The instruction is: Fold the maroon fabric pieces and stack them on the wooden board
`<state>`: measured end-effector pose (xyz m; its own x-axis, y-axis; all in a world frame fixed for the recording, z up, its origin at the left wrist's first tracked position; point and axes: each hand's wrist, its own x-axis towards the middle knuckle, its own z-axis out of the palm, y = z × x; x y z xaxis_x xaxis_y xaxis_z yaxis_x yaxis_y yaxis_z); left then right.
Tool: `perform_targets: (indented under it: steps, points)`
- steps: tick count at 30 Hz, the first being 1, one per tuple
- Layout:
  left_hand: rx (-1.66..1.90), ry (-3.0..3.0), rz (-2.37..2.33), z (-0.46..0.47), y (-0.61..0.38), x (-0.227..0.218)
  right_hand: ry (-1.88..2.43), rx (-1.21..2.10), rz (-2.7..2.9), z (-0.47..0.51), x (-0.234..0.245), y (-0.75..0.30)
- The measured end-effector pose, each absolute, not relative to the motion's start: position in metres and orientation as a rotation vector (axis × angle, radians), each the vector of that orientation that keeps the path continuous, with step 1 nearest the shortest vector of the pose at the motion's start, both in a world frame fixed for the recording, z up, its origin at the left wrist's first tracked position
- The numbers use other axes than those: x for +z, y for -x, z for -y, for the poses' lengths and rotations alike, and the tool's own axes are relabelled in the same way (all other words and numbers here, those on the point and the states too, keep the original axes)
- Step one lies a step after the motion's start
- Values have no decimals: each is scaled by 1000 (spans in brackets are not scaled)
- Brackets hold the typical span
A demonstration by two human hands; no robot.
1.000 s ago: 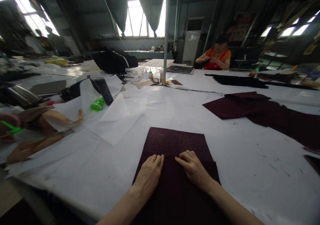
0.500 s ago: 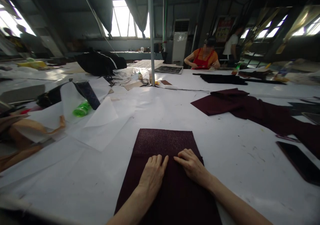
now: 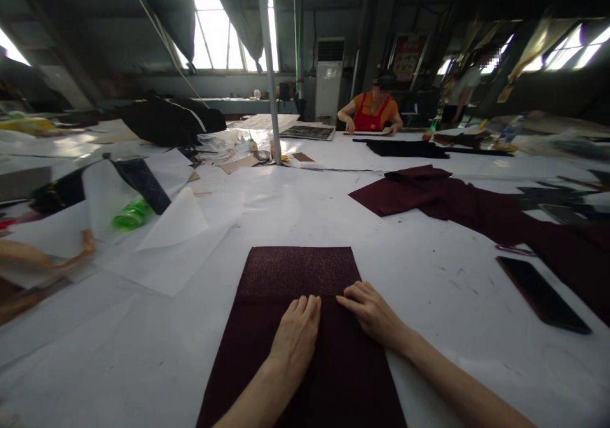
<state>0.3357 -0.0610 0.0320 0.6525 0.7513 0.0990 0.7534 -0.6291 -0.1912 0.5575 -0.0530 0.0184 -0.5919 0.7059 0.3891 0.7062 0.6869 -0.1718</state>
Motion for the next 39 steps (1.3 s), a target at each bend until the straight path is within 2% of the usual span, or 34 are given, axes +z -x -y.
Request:
perform_targets:
  steps: [6, 19, 30, 34, 39]
  points:
    - [68, 2655, 1265, 61, -357, 31, 1081, 13, 2470, 56, 16, -571]
    - [0, 2649, 1190, 66, -382, 26, 1101, -65, 2527, 62, 24, -586]
    - [35, 2597, 1200, 66, -386, 27, 1269, -212, 2528, 78, 25, -610]
    - [-37, 2634, 1210, 66, -389, 26, 1337, -250, 2322, 83, 31, -591]
    - [-116, 2730, 1226, 64, -360, 30, 1398, -144, 2289, 89, 22, -549]
